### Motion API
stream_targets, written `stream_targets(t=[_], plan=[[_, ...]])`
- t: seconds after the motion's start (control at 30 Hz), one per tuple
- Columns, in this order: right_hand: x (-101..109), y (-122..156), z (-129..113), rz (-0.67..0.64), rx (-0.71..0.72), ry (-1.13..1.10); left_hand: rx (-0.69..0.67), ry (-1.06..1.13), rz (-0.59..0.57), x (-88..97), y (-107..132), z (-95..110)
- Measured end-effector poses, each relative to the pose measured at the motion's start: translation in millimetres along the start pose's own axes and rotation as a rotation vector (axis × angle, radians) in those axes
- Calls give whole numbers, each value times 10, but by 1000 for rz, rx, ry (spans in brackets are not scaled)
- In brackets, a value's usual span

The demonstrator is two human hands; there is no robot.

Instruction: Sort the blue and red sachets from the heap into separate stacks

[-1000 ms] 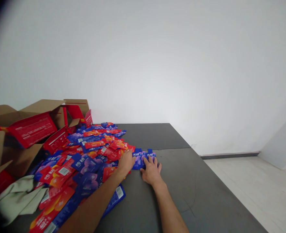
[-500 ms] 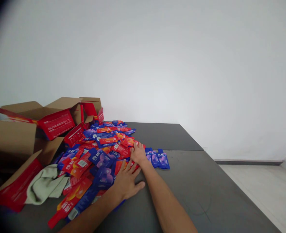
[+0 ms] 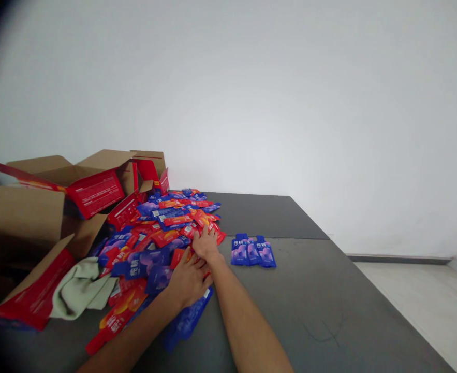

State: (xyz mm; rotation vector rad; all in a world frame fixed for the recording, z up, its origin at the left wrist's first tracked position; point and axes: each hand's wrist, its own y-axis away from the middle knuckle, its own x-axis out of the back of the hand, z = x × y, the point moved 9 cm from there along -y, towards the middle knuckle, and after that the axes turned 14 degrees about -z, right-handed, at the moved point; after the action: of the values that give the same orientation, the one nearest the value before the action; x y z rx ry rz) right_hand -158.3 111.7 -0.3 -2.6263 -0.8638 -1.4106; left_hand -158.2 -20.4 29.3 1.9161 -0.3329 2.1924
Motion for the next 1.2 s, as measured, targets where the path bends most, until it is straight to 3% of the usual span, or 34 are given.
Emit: stream_targets(t=[0.17, 0.43, 0.67, 0.83, 1.03, 1.2], plan=[[-69, 31, -171, 20, -40, -109, 61, -53, 10, 68, 135, -260], [-176, 94, -394, -12, -7, -162, 100, -76, -15, 131, 267, -436], [-283, -16, -541, 28, 11, -214, 160, -111, -58, 197, 334, -609], [-156, 49, -583, 61, 167, -229, 227, -153, -140, 209, 299, -592], [153, 372, -284, 107, 230, -174, 268, -221, -168, 220, 130, -314], [542, 764, 237, 243, 287, -4, 281, -231, -157, 244, -77, -5]])
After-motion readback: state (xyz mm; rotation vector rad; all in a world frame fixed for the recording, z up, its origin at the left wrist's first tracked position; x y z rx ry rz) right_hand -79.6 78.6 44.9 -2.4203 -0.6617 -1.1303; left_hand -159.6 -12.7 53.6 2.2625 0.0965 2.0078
